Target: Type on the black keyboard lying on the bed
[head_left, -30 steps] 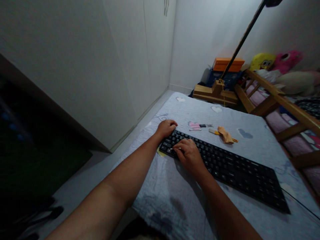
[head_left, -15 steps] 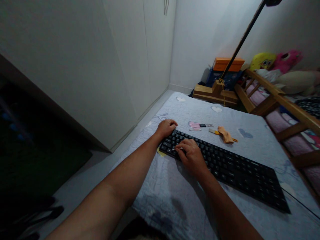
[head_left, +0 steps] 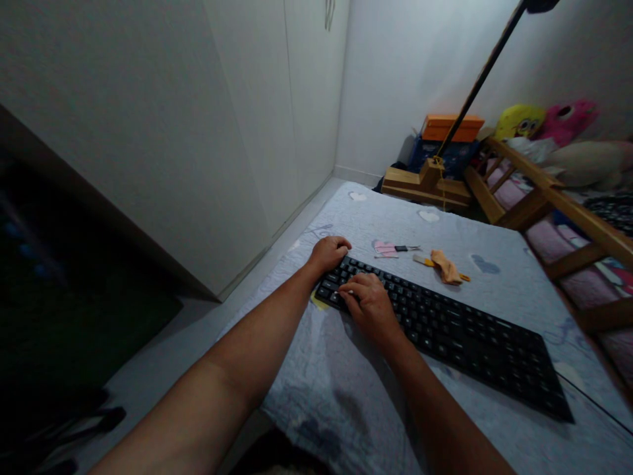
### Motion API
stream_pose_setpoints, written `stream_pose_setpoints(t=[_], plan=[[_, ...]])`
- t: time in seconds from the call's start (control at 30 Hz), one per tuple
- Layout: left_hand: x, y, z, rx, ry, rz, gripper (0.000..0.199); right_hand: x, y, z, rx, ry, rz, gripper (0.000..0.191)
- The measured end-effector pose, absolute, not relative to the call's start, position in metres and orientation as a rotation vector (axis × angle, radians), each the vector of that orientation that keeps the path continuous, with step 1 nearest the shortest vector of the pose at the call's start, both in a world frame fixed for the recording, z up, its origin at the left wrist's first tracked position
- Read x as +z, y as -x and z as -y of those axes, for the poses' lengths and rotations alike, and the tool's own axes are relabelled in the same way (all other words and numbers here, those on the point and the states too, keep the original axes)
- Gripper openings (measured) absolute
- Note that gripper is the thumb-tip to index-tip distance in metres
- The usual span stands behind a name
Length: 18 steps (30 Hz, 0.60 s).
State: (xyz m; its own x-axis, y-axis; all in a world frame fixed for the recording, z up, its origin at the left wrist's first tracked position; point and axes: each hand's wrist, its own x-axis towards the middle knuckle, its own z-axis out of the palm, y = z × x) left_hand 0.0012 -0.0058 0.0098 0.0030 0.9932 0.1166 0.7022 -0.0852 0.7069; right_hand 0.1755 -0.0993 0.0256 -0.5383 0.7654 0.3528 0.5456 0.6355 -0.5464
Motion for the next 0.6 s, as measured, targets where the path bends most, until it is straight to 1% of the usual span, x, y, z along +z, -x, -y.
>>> stream_pose_setpoints(t=[0.6], plan=[[0.0080,-0.0009,0.0046,0.861,-1.824,-1.729,0.032,0.0249,-0.1686,0.1035,0.465,1.004,2.305,0.017]])
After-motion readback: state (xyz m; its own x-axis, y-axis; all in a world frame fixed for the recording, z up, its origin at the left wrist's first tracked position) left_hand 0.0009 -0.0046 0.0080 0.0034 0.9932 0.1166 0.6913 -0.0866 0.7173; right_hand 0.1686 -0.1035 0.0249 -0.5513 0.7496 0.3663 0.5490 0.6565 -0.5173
